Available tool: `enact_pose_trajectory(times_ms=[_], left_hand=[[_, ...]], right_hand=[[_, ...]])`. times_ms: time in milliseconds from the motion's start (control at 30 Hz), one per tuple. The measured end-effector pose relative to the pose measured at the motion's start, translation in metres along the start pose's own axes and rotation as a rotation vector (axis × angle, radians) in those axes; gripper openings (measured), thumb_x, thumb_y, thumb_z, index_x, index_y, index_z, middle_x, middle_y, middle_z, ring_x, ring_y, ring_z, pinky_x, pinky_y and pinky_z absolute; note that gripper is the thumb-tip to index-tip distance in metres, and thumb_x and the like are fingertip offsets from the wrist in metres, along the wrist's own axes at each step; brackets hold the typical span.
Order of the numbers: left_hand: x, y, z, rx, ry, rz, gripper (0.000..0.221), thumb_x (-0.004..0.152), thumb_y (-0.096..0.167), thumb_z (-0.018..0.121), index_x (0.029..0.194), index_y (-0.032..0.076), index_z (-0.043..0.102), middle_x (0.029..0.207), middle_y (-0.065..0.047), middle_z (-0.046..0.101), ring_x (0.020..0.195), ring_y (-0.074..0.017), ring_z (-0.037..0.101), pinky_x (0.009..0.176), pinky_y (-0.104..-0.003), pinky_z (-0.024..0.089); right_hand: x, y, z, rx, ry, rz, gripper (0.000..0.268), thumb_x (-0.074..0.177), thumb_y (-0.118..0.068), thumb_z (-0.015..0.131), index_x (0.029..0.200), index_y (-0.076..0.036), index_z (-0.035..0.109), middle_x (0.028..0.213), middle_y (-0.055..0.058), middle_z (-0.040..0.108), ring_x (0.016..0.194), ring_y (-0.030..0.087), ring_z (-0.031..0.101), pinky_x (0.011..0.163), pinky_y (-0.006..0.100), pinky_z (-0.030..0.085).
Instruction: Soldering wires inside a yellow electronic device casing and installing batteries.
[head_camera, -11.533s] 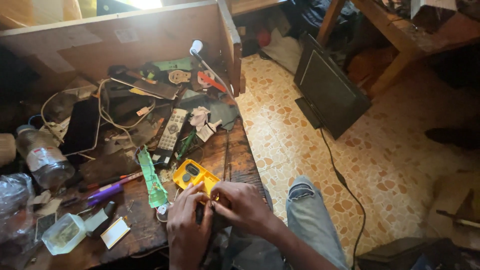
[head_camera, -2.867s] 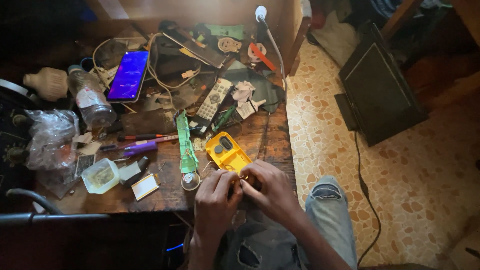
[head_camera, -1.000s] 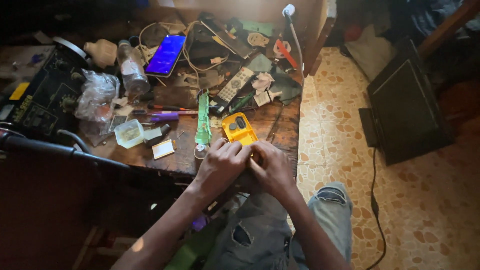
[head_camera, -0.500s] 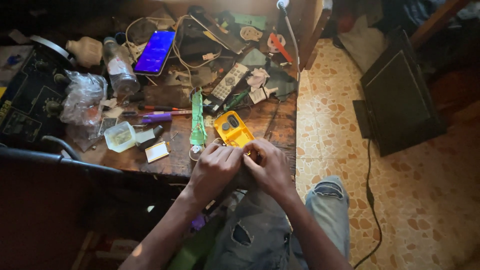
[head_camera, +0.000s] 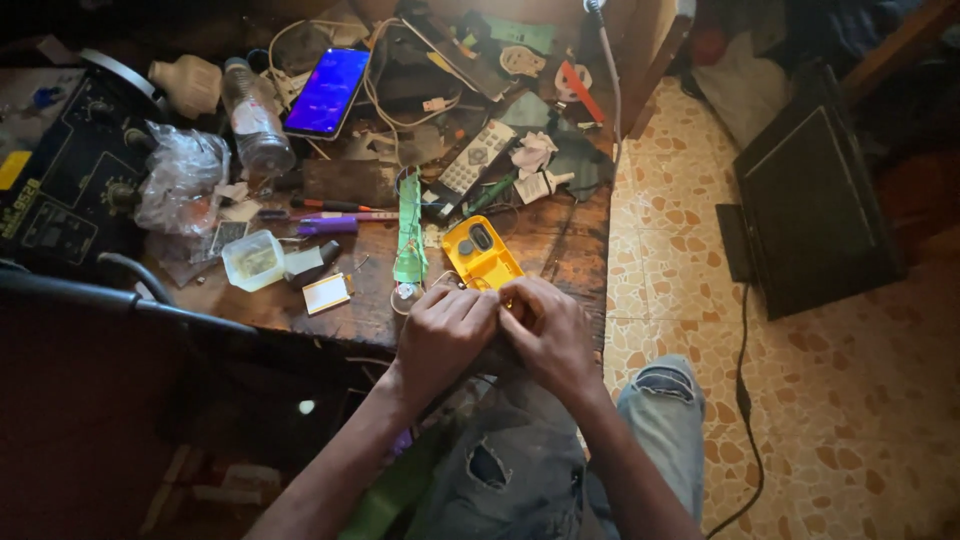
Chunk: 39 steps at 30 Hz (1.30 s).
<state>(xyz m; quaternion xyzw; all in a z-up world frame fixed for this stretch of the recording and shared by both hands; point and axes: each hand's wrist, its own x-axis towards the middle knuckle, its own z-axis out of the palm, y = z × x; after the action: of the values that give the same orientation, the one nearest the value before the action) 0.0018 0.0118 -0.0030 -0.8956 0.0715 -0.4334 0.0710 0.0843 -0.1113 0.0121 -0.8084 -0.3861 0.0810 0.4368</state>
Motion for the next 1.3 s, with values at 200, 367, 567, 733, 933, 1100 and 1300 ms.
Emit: enact_pose_trajectory(times_ms=[200,367,567,733,933,1100,1300], left_hand=[[0.004,-0.002,-0.002,-0.057,0.033,-0.121,0.006,0.08,0.012,0.057,0.075,0.008,0.057,0.056,-0.003,0.046,0.052,-0.0161,0.055,0.057,-0.023,0.047],[-0.006,-0.002,0.011,-0.112,0.047,-0.165,0.007,0.082,0.014,0.057,0.077,0.009,0.059,0.055,-0.002,0.048,0.052,-0.0158,0.056,0.057,-0.025,0.047],[-0.003,-0.007,0.004,-0.168,0.151,-0.297,0.005,0.079,0.012,0.054,0.078,0.007,0.055,0.057,-0.006,0.045,0.05,-0.0207,0.052,0.055,-0.031,0.045],[0.001,-0.011,-0.007,-0.203,0.166,-0.434,0.01,0.083,0.014,0.046,0.078,0.006,0.051,0.058,-0.007,0.045,0.051,-0.0238,0.052,0.057,-0.034,0.043],[0.003,-0.016,-0.01,-0.216,0.014,-0.567,0.013,0.088,0.017,0.046,0.078,0.01,0.047,0.061,-0.004,0.044,0.054,-0.0233,0.044,0.059,-0.036,0.035],[0.002,-0.024,-0.011,-0.244,0.045,-0.565,0.028,0.093,0.026,0.04,0.069,0.014,0.045,0.058,-0.001,0.039,0.051,-0.0187,0.04,0.057,-0.033,0.031],[0.007,-0.031,-0.015,-0.39,0.042,-0.638,0.019,0.079,0.008,0.06,0.068,0.011,0.046,0.058,-0.002,0.045,0.053,-0.02,0.045,0.058,-0.032,0.033]], right_hand=[[-0.005,-0.002,0.0,0.015,-0.039,0.025,0.009,0.068,-0.024,0.062,0.077,-0.021,0.061,0.061,0.004,0.056,0.063,0.027,0.06,0.056,0.041,0.046],[-0.007,0.007,0.005,-0.064,0.014,0.015,0.012,0.07,-0.029,0.062,0.08,-0.023,0.06,0.064,0.001,0.057,0.065,0.025,0.061,0.056,0.039,0.047],[-0.006,0.007,-0.004,0.257,-0.047,0.023,0.022,0.069,-0.009,0.061,0.089,-0.015,0.059,0.061,0.005,0.056,0.056,0.017,0.053,0.053,0.03,0.044],[0.075,-0.001,-0.025,0.179,0.092,-0.237,0.018,0.075,-0.005,0.057,0.093,-0.006,0.059,0.077,0.017,0.059,0.07,0.032,0.057,0.064,0.039,0.045],[0.253,0.016,-0.001,-0.345,0.236,-0.466,0.027,0.071,0.0,0.052,0.094,-0.013,0.057,0.085,0.012,0.055,0.07,0.031,0.052,0.057,0.041,0.039],[0.334,0.031,0.025,-0.651,0.137,-0.575,0.021,0.079,-0.019,0.056,0.096,-0.026,0.066,0.071,0.012,0.06,0.063,0.032,0.059,0.053,0.044,0.047],[0.361,0.045,0.038,-0.468,-0.098,-0.193,0.012,0.08,-0.019,0.048,0.087,-0.021,0.058,0.086,-0.003,0.059,0.071,0.013,0.055,0.059,0.027,0.041]])
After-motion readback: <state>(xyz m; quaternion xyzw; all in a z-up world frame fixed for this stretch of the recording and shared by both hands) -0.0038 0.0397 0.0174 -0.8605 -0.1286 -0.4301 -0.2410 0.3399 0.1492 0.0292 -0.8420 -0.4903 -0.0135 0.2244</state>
